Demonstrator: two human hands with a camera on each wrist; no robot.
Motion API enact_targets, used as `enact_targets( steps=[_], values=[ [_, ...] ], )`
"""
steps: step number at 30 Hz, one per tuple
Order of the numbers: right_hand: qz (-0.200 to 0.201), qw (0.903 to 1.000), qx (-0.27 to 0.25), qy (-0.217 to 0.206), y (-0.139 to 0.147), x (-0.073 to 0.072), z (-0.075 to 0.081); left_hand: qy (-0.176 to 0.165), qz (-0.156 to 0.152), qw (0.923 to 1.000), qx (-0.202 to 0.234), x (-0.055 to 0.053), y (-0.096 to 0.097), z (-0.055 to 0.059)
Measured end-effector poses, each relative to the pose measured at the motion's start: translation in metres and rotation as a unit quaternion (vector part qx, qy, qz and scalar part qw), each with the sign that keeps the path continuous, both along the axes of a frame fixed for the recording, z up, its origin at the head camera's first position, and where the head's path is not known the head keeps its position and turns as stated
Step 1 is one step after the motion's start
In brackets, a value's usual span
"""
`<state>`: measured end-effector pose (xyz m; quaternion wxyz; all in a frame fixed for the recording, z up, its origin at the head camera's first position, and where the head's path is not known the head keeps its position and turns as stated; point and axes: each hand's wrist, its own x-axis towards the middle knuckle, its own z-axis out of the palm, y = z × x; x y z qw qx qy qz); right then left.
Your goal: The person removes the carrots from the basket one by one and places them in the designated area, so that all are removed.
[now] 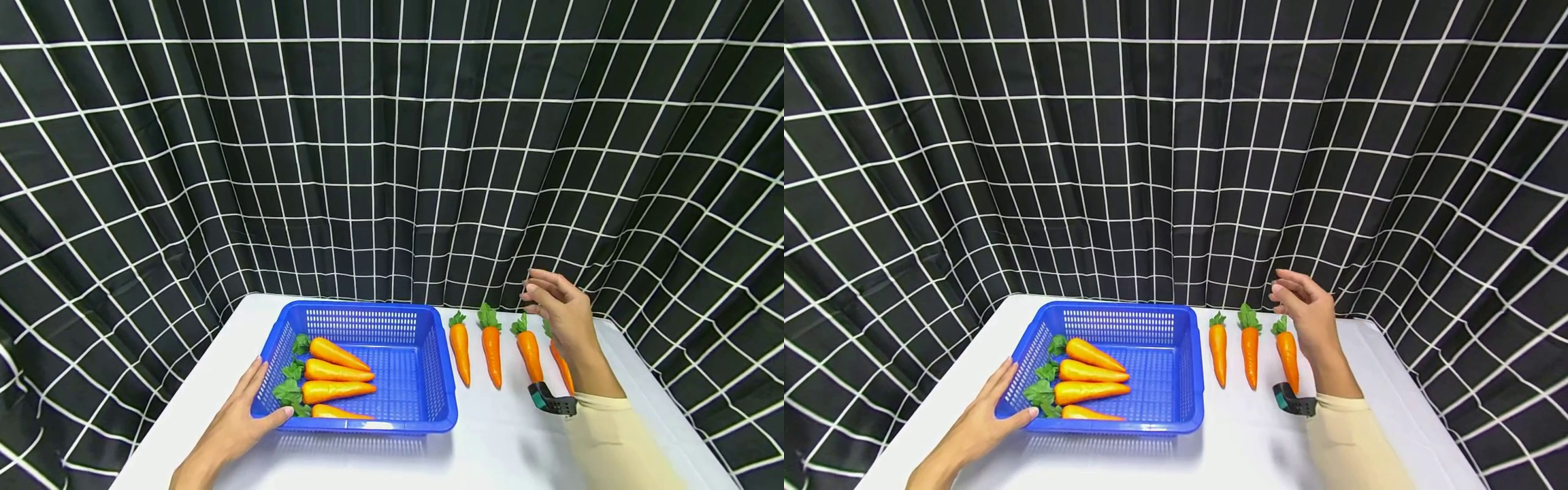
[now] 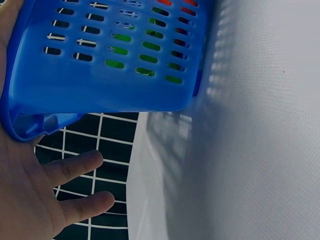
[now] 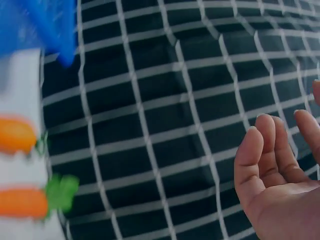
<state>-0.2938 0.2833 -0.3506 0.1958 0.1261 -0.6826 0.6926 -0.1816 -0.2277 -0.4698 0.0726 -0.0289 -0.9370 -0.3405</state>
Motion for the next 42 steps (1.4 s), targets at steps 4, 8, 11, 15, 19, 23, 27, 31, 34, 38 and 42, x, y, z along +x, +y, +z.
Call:
enact_targets(
  steps=[4,8,11,15,19,23,27,31,34,38,42],
  values=[
    [0.037,0.9986,0.006,0.036,-0.027,-0.003,0.011,0.003,-0.001,1.0,0.001,-0.001,0.0,0.001],
    [0.069,0.9964,0.005,0.049,-0.052,-0.008,0.016,0.002,-0.001,1.0,-0.002,-0.001,0.0,0.001],
    [0.095,0.9941,0.001,0.052,-0.071,-0.012,0.018,0.002,-0.002,1.0,-0.002,-0.001,0.0,0.001],
    [0.133,0.9894,0.007,0.057,-0.099,-0.017,0.018,-0.003,-0.003,1.0,-0.003,-0.001,0.0,0.0],
    [0.181,0.9813,0.018,0.064,-0.124,-0.025,0.016,-0.011,-0.002,0.9999,-0.003,-0.001,0.0,0.0],
    [0.219,0.9729,0.035,0.066,-0.145,-0.032,0.011,-0.007,-0.002,1.0,-0.003,-0.001,0.0,0.0],
    [0.244,0.967,0.034,0.064,-0.162,-0.037,0.005,-0.003,-0.003,1.0,-0.006,-0.002,0.0,0.0],
    [0.268,0.9618,0.027,0.05,-0.179,-0.042,-0.002,-0.007,0.002,0.9999,-0.01,-0.001,-0.001,0.001],
    [0.282,0.9579,0.04,0.033,-0.191,-0.045,-0.008,-0.009,0.004,0.9999,-0.009,-0.002,-0.001,0.002],
    [0.299,0.952,0.066,0.012,-0.204,-0.051,-0.018,-0.007,0.002,1.0,-0.003,-0.002,0.0,0.002],
    [0.312,0.9459,0.088,-0.006,-0.217,-0.057,-0.029,-0.001,0.002,1.0,0.001,-0.001,0.001,0.001]
  ],
)
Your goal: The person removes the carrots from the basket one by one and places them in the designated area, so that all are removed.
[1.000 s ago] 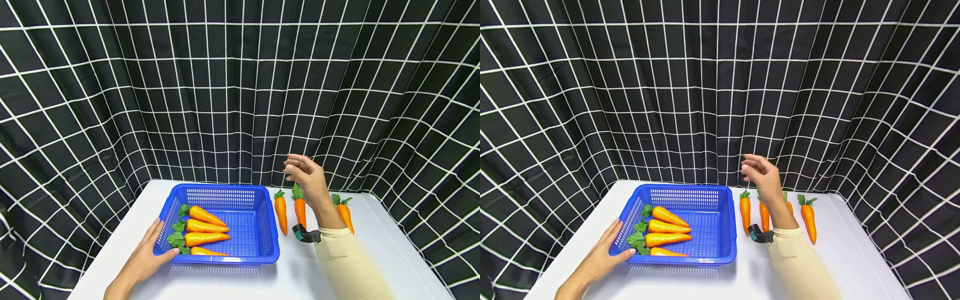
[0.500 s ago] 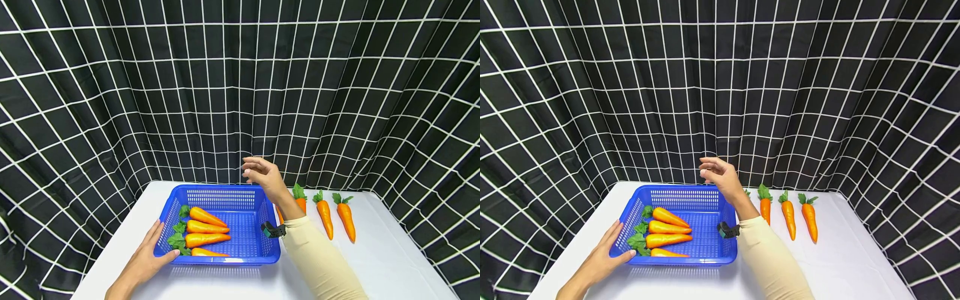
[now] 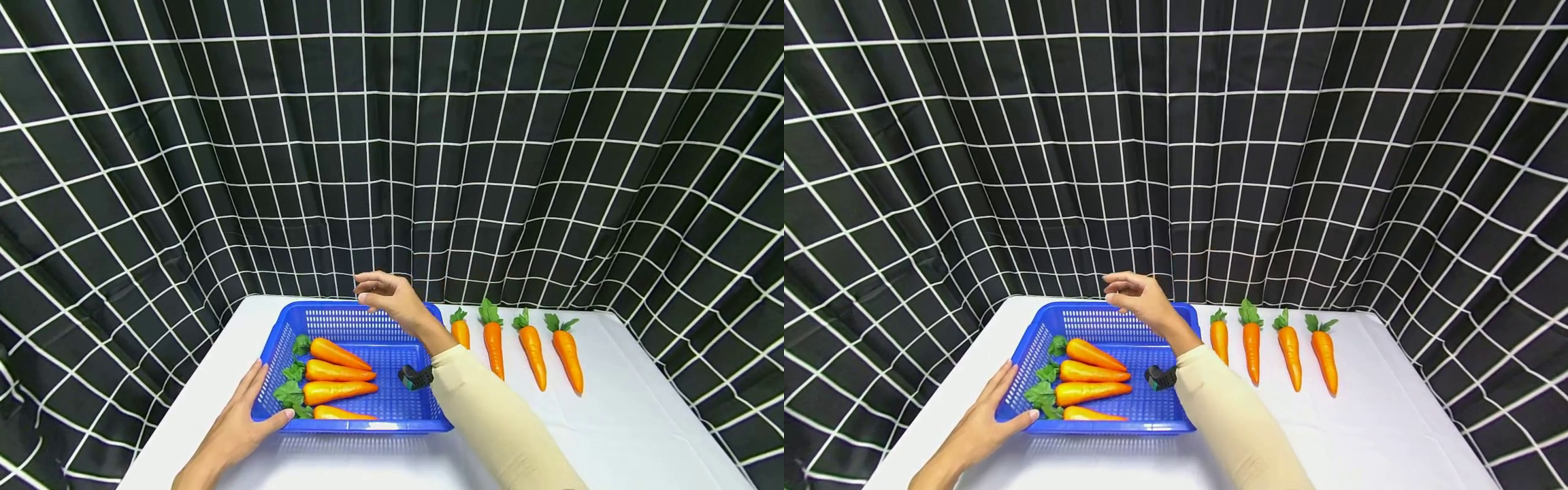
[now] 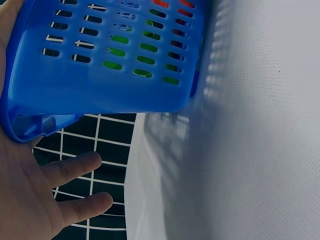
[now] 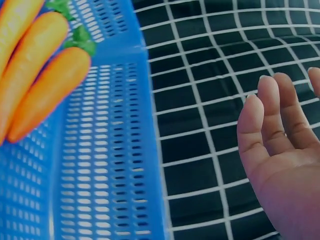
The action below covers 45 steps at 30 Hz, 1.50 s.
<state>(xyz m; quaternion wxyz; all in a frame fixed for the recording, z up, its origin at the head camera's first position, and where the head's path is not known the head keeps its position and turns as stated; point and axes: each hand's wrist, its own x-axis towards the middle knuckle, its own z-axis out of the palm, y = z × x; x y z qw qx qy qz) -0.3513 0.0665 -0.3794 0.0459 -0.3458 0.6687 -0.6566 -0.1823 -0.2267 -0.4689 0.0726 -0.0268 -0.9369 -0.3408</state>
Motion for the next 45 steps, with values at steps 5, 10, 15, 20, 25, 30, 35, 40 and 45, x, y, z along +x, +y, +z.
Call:
enact_targets(
  steps=[5,10,15,20,25,30,35,40,45],
  values=[
    [0.011,0.9994,0.028,-0.019,-0.017,-0.004,-0.011,0.002,0.002,1.0,-0.003,-0.001,0.0,0.001],
    [0.029,0.9974,0.059,-0.031,-0.03,-0.008,-0.023,0.0,0.006,1.0,-0.004,-0.001,0.0,0.002],
    [0.03,0.9943,0.089,-0.05,-0.036,-0.007,-0.035,-0.004,0.004,1.0,-0.005,0.0,0.001,0.0],
    [0.04,0.9893,0.12,-0.073,-0.042,-0.008,-0.046,-0.005,0.003,1.0,-0.005,0.0,0.003,0.0],
    [0.046,0.9807,0.159,-0.103,-0.048,-0.012,-0.059,-0.017,0.002,0.9998,-0.008,-0.001,0.004,0.002],
    [0.04,0.9747,0.196,-0.099,-0.055,-0.013,-0.067,-0.027,0.006,0.9995,-0.015,0.0,0.002,0.002],
    [0.035,0.9717,0.211,-0.1,-0.061,-0.013,-0.074,-0.033,0.007,0.9992,-0.02,0.0,0.001,0.002],
    [0.034,0.9625,0.253,-0.09,-0.063,-0.016,-0.081,-0.066,0.009,0.9976,-0.016,-0.001,0.002,0.003],
    [0.029,0.9571,0.274,-0.09,-0.064,-0.016,-0.085,-0.091,0.012,0.9957,-0.016,-0.001,0.002,0.003]
  ],
)
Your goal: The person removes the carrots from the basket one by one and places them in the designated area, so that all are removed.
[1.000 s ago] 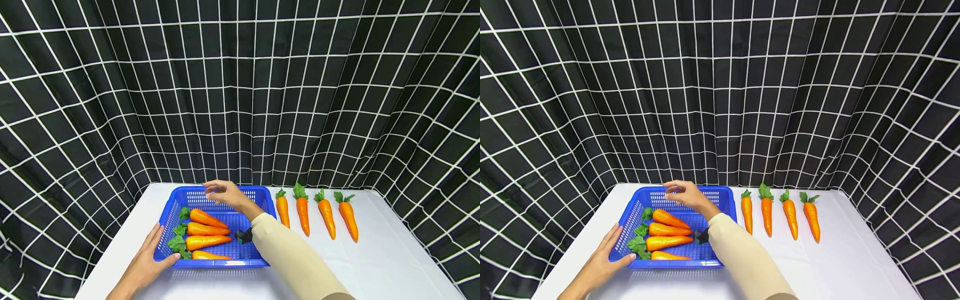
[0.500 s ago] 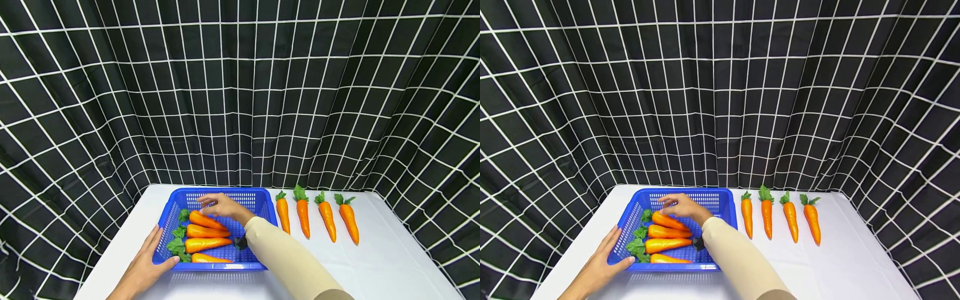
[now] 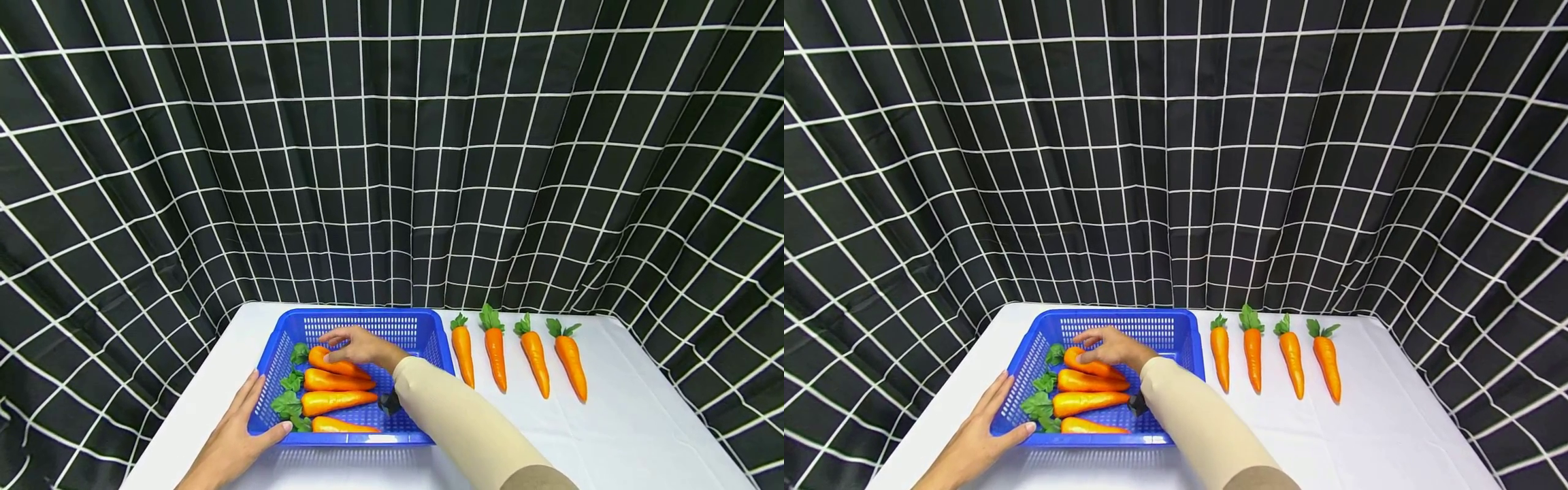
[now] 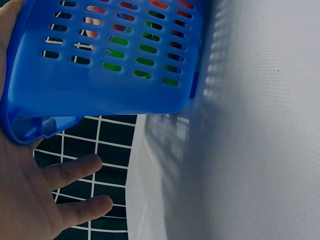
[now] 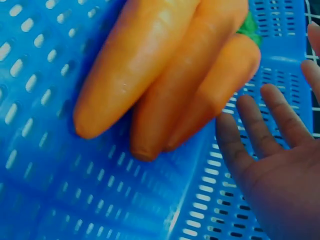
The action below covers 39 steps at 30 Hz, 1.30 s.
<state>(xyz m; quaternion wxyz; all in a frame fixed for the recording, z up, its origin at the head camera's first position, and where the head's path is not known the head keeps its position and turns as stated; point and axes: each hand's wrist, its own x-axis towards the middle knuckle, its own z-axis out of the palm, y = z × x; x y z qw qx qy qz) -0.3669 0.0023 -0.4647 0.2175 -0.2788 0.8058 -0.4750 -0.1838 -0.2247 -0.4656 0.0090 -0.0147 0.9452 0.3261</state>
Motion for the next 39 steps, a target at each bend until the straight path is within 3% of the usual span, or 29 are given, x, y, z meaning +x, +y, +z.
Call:
enact_targets(
  steps=[7,14,24,31,39],
  values=[
    [-0.008,0.9999,0.009,-0.001,-0.003,0.002,-0.004,-0.007,0.003,1.0,0.005,0.001,0.001,0.0],
    [-0.022,0.9976,0.062,0.02,-0.007,0.001,-0.006,-0.003,0.005,1.0,0.004,-0.001,0.0,-0.001],
    [-0.019,0.9967,0.076,0.022,-0.008,0.0,-0.009,-0.007,0.009,0.9999,0.004,-0.001,0.0,-0.001],
    [-0.012,0.9916,0.117,0.055,-0.008,0.0,-0.011,-0.009,0.011,0.9999,0.003,-0.001,0.001,-0.001],
    [-0.02,0.9917,0.112,0.061,-0.006,0.001,-0.009,-0.003,0.018,0.9998,0.009,-0.001,0.001,-0.002]
  ],
)
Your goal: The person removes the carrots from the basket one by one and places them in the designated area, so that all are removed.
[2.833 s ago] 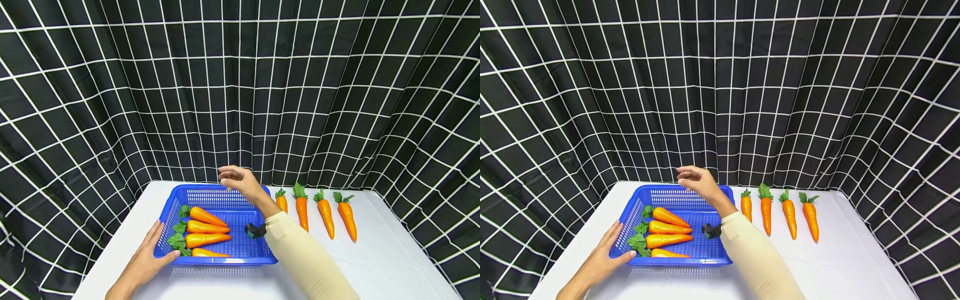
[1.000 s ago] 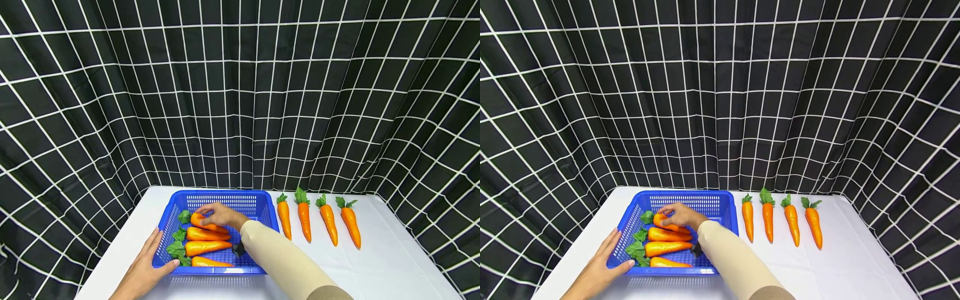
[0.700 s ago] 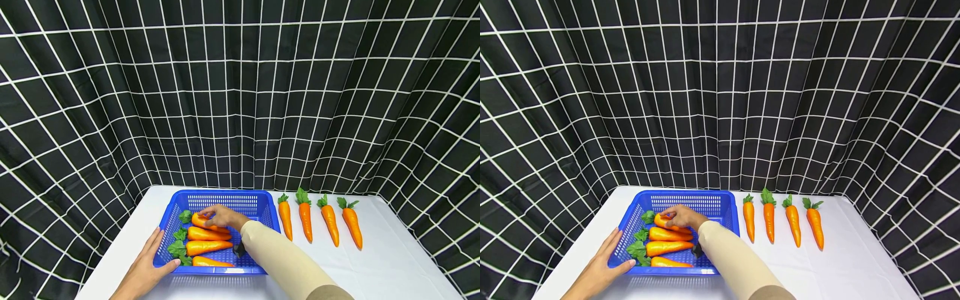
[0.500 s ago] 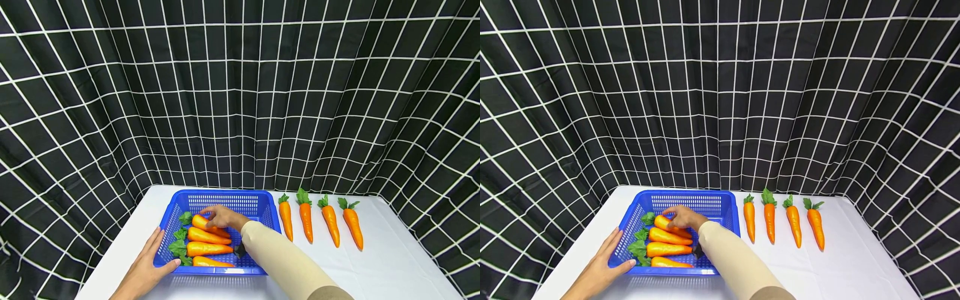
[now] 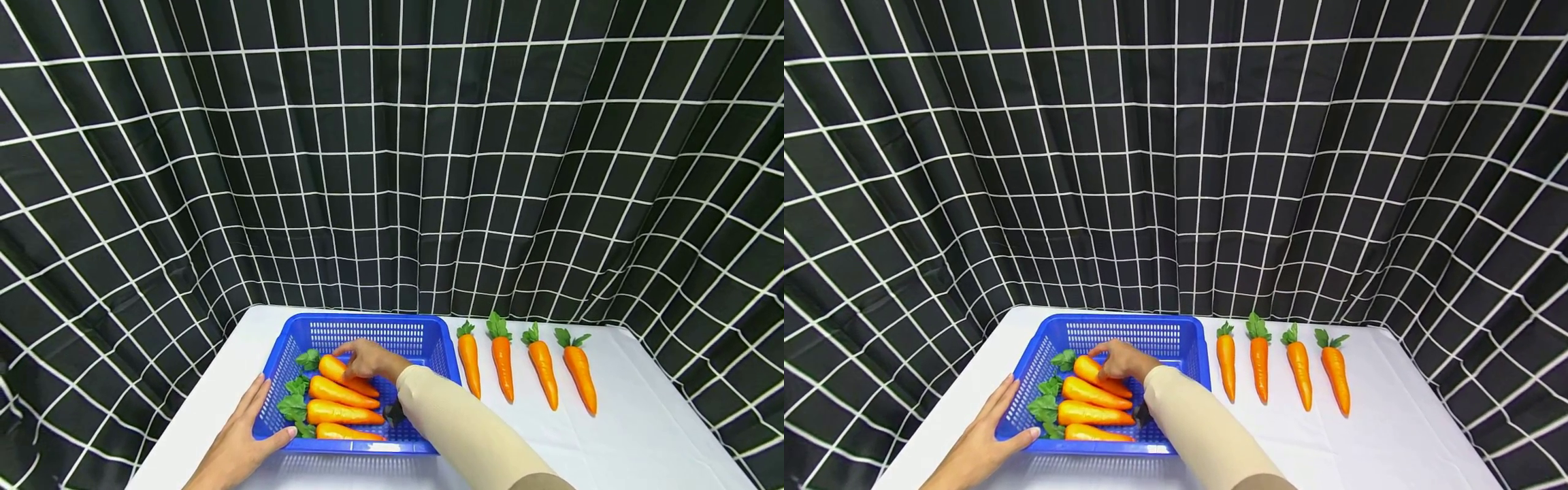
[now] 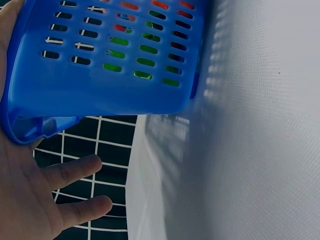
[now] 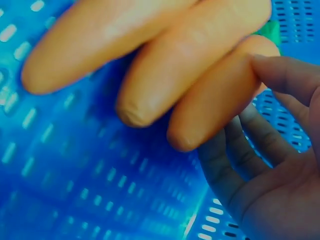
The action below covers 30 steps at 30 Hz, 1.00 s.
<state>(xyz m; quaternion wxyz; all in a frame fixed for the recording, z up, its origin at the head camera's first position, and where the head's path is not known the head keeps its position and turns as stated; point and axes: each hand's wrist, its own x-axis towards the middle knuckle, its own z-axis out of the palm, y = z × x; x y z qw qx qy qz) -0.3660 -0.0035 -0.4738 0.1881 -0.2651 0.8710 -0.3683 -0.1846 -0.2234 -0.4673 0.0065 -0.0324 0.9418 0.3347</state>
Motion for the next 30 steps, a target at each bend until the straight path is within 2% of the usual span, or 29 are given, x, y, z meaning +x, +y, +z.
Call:
enact_targets(
  steps=[6,12,14,19,23,30],
  values=[
    [-0.017,0.9984,-0.048,-0.025,0.005,-0.001,0.008,0.008,-0.007,0.9999,-0.009,-0.001,0.0,0.004],
    [-0.026,0.9927,-0.101,-0.06,0.008,0.003,0.022,0.01,-0.013,0.9998,-0.007,0.0,0.0,0.004],
    [-0.026,0.9902,-0.121,-0.064,0.009,0.006,0.029,0.026,-0.016,0.9995,-0.006,0.001,-0.001,0.003],
    [-0.021,0.9804,-0.183,-0.07,0.014,0.014,0.049,0.067,-0.021,0.9975,-0.011,0.003,-0.002,0.0],
    [-0.036,0.9685,-0.232,-0.082,0.02,0.02,0.061,0.083,-0.024,0.9962,-0.011,0.004,-0.002,-0.001],
    [-0.067,0.9516,-0.291,-0.072,0.034,0.031,0.081,0.081,-0.024,0.9964,-0.01,0.004,-0.002,-0.001]
  ],
)
